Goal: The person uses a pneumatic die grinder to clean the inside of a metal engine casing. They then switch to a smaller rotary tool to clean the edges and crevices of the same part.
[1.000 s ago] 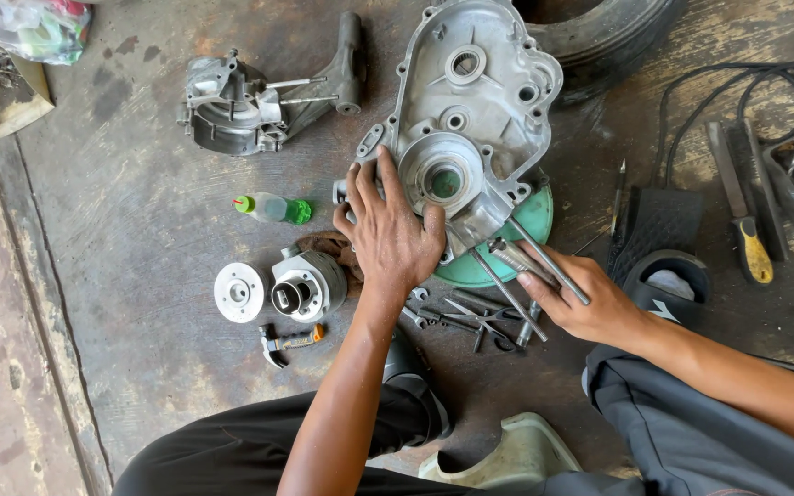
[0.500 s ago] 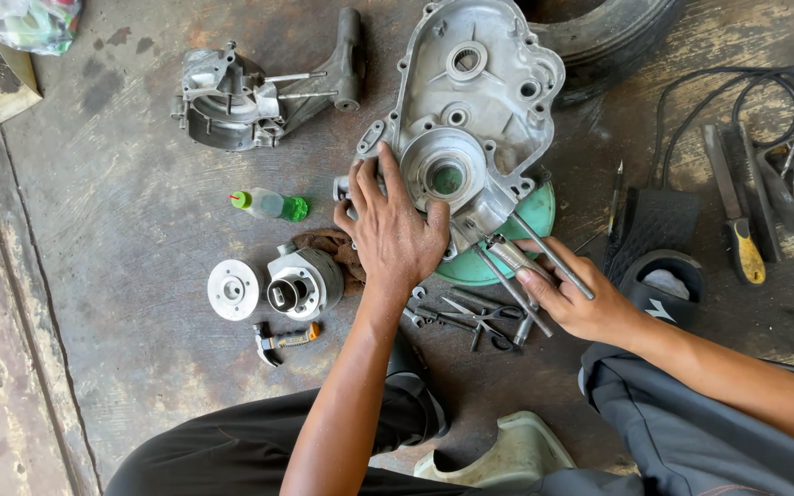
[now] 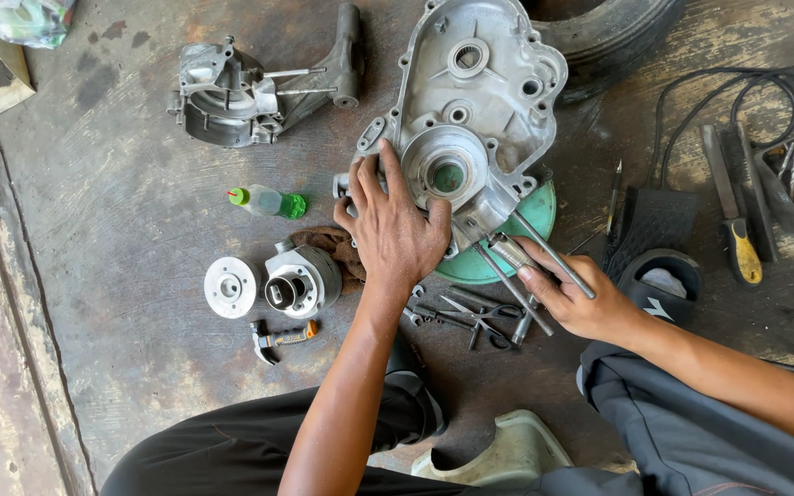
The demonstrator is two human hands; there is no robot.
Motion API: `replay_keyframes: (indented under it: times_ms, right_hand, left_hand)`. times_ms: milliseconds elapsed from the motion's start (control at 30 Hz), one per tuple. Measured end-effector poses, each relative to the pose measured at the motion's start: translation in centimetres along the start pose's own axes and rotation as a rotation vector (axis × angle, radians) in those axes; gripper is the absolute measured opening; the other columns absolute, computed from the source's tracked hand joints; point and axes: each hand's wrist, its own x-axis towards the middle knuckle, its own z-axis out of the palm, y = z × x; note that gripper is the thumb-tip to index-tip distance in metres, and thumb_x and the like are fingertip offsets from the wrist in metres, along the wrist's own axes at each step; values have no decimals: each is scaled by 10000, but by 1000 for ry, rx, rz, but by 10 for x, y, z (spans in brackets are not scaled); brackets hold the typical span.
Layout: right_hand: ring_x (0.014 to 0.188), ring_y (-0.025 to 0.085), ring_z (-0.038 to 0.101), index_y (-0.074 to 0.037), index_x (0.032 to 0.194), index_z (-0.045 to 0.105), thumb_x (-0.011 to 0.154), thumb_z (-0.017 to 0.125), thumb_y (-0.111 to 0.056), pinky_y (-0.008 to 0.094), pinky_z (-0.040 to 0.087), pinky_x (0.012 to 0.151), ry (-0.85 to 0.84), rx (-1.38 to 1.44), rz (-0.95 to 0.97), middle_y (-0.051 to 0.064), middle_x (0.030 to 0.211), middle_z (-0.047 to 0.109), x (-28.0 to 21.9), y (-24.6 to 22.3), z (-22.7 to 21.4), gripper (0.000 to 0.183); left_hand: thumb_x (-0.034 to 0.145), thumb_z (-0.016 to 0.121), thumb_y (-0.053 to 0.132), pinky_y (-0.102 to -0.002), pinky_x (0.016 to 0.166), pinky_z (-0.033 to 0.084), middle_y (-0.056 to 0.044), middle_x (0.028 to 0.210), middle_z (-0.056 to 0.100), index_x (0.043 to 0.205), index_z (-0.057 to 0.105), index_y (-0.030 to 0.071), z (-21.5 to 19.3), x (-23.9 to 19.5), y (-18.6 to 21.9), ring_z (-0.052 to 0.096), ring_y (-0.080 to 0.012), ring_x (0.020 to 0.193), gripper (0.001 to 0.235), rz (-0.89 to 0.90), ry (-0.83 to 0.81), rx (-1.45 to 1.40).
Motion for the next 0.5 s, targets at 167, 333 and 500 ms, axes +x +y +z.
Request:
replay_keyframes:
  times_ms: [167, 333, 500]
  right_hand:
    - [532, 223, 663, 28, 1377, 609, 963, 597, -103, 383, 524, 475, 11, 4, -18, 154, 664, 678, -1, 2, 1, 434]
    - [564, 245, 690, 23, 1393, 605, 957, 608, -103, 394, 528, 480, 21, 18, -29, 176, 680, 680, -1, 3, 2, 453]
    - [572, 239, 692, 3, 1394, 614, 952, 612, -106, 389, 531, 485, 25, 17, -20, 166, 667, 687, -1, 3, 1, 455]
  left_hand:
    - [757, 526, 391, -636, 1052, 220, -190, 1428, 383, 1576, 273, 9, 0, 0, -1, 245, -364, 1472, 939, -2, -9, -4]
    - [753, 523, 396, -638, 1053, 214, -189, 1431, 376, 1580, 266, 13, 2, 0, -2, 235, -361, 1476, 946, -8, -16, -5]
    - [749, 525, 393, -629, 1047, 217, -179, 1416, 380, 1577, 272, 16, 3, 0, -2, 246, -357, 1469, 945, -2, -6, -5]
